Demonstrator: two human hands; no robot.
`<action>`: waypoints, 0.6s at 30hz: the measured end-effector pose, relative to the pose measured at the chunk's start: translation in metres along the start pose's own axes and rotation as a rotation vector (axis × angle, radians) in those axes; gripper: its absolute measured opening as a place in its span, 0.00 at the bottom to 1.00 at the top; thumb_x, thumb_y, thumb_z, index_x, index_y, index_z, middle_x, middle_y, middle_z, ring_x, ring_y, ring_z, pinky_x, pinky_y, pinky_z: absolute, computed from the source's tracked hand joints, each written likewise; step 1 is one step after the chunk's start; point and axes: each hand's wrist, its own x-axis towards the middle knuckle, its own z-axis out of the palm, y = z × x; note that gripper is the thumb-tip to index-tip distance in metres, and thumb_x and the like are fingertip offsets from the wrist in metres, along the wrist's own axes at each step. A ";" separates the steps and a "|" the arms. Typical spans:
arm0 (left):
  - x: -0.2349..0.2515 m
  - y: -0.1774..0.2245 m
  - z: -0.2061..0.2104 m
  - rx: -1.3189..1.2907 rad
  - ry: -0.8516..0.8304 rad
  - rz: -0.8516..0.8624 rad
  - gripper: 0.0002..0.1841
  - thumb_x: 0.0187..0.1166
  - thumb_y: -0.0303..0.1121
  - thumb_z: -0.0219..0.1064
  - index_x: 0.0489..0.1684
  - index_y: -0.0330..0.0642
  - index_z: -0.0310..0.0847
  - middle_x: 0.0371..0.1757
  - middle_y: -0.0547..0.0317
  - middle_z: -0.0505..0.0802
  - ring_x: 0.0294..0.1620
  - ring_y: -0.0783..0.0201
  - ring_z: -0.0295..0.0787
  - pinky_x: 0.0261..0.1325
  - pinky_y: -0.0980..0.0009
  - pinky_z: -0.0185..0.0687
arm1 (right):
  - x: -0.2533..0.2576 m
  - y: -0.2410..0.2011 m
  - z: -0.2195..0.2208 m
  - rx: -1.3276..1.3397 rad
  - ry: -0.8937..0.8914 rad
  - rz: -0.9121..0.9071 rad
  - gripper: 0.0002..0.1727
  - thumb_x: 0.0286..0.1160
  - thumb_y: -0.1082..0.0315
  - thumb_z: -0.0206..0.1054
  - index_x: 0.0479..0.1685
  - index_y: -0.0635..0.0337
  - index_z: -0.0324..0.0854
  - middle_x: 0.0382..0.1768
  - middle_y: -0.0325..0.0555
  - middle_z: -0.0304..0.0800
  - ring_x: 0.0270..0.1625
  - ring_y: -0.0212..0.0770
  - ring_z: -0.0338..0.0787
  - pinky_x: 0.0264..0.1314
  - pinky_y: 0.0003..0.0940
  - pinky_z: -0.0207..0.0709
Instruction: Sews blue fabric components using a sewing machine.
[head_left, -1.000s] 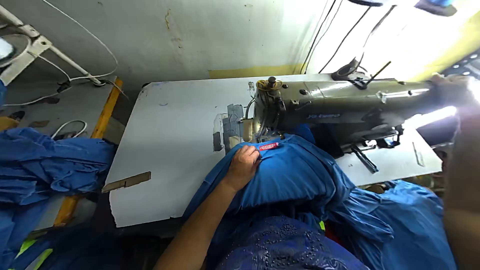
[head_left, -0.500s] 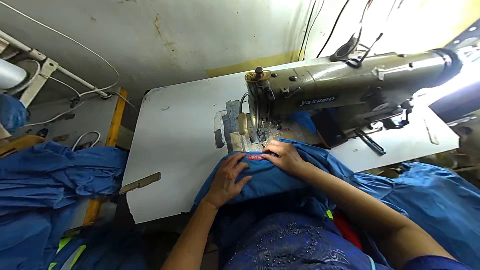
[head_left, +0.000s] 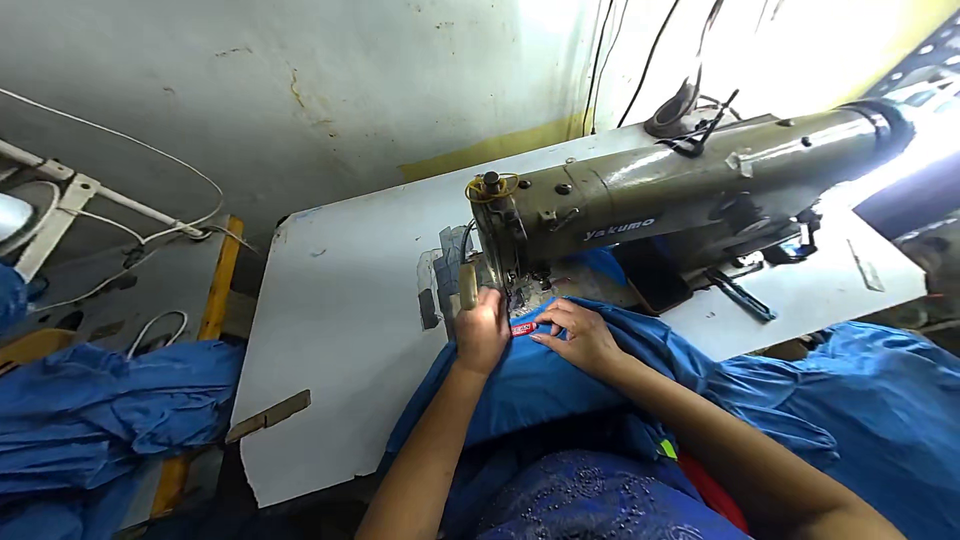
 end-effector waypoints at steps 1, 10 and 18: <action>0.002 -0.004 0.000 -0.016 -0.005 -0.051 0.10 0.78 0.31 0.66 0.41 0.31 0.89 0.39 0.42 0.94 0.43 0.44 0.94 0.50 0.45 0.88 | 0.002 -0.002 0.000 -0.013 -0.016 0.022 0.15 0.75 0.57 0.72 0.47 0.60 0.92 0.41 0.50 0.92 0.36 0.40 0.90 0.41 0.35 0.84; 0.037 -0.007 -0.010 0.093 -0.211 -0.185 0.12 0.78 0.26 0.66 0.52 0.25 0.87 0.58 0.30 0.90 0.64 0.33 0.87 0.67 0.36 0.77 | 0.025 -0.007 0.002 -0.086 -0.042 0.192 0.18 0.77 0.56 0.71 0.51 0.62 0.91 0.42 0.50 0.94 0.37 0.44 0.90 0.44 0.43 0.82; 0.037 -0.010 -0.006 0.085 -0.154 -0.066 0.12 0.74 0.24 0.71 0.49 0.23 0.88 0.58 0.29 0.89 0.64 0.31 0.86 0.68 0.37 0.78 | 0.023 -0.006 0.002 -0.043 -0.030 0.213 0.17 0.79 0.58 0.69 0.51 0.64 0.90 0.40 0.50 0.92 0.39 0.46 0.89 0.47 0.45 0.81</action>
